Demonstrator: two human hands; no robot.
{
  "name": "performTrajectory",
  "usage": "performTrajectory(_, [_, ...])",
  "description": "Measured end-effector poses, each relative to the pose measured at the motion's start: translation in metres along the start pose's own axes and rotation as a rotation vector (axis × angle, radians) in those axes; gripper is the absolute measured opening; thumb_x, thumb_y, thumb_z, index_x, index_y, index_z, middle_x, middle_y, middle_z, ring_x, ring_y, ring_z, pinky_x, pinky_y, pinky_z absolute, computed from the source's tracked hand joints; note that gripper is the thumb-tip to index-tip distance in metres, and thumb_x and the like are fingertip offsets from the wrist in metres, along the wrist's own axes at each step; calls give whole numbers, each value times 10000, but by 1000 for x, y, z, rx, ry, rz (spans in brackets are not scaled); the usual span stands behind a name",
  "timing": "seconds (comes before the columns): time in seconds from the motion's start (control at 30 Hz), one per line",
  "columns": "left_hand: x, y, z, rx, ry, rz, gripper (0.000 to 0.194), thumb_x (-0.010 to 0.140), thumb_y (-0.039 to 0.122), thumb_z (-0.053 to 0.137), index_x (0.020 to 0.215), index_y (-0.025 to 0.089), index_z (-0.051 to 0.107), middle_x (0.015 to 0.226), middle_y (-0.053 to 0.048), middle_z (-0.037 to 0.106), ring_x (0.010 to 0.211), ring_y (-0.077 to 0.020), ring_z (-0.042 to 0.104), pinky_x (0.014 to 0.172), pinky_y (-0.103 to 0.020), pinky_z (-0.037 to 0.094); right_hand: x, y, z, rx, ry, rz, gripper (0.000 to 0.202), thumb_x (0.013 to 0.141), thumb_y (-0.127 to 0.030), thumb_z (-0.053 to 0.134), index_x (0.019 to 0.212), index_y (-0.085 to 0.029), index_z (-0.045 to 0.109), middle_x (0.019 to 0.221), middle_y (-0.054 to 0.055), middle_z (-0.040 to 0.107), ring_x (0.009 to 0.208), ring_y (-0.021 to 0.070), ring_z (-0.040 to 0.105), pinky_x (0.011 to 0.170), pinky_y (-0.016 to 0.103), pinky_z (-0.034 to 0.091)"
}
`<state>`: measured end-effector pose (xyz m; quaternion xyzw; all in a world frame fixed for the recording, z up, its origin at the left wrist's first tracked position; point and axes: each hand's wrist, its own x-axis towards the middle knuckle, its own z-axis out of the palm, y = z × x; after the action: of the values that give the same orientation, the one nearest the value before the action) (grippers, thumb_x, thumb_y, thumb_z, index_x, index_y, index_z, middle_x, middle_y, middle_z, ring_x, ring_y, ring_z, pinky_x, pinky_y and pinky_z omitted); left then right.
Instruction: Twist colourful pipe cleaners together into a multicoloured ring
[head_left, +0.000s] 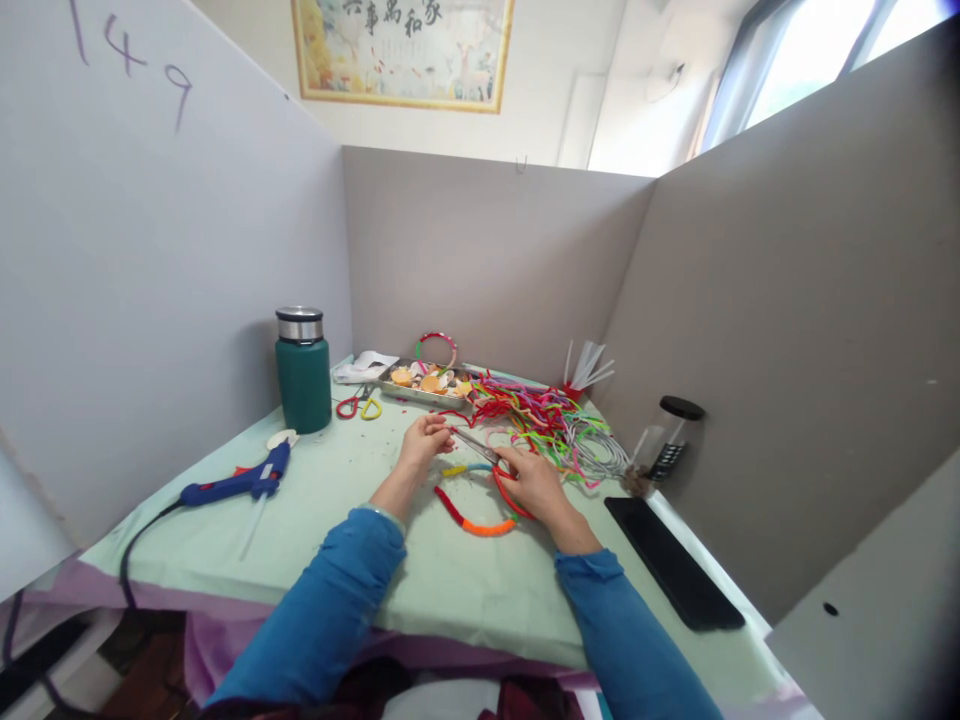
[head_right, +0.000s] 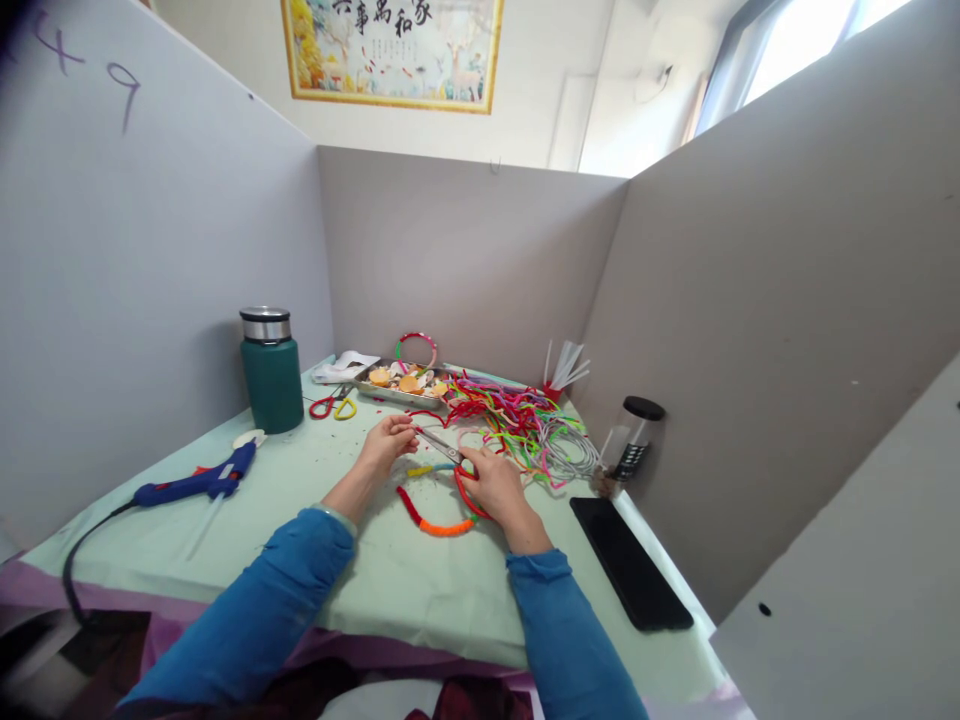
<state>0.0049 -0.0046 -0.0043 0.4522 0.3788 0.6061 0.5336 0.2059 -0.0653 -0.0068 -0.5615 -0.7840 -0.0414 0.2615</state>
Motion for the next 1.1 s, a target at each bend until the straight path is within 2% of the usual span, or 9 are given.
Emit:
performTrajectory(0.37, [1, 1, 0, -39, 12, -22, 328, 603, 176, 662, 865, 158, 464, 649, 31, 550, 500, -75, 548, 528, -240, 475, -1, -5, 0, 26, -22, -12, 421, 789, -433, 520, 1181, -280, 537, 976, 48, 645, 863, 177, 593, 753, 242, 408])
performTrajectory(0.6, [3, -3, -1, 36, 21, 71, 323, 595, 148, 616, 882, 150, 470, 634, 37, 551, 493, -84, 551, 510, -235, 472, -1, -7, -3, 1, 18, -23, 527, 728, -558, 548, 1159, -256, 534, 1024, 64, 610, 881, 202, 578, 764, 277, 405])
performTrajectory(0.87, [6, -4, 0, 148, 56, 145, 294, 605, 121, 564, 881, 154, 470, 685, 25, 583, 473, -76, 553, 481, -213, 456, 0, -7, -2, -62, 39, 5, 494, 751, -556, 516, 1153, -269, 540, 1009, 63, 608, 878, 210, 570, 734, 284, 396])
performTrajectory(1.1, [4, -3, -1, 76, 27, 140, 334, 599, 167, 604, 903, 140, 467, 655, 24, 586, 484, -84, 558, 502, -231, 477, 0, -5, -1, -53, 40, -24, 476, 763, -550, 507, 1149, -274, 539, 989, 53, 618, 878, 202, 572, 719, 268, 390])
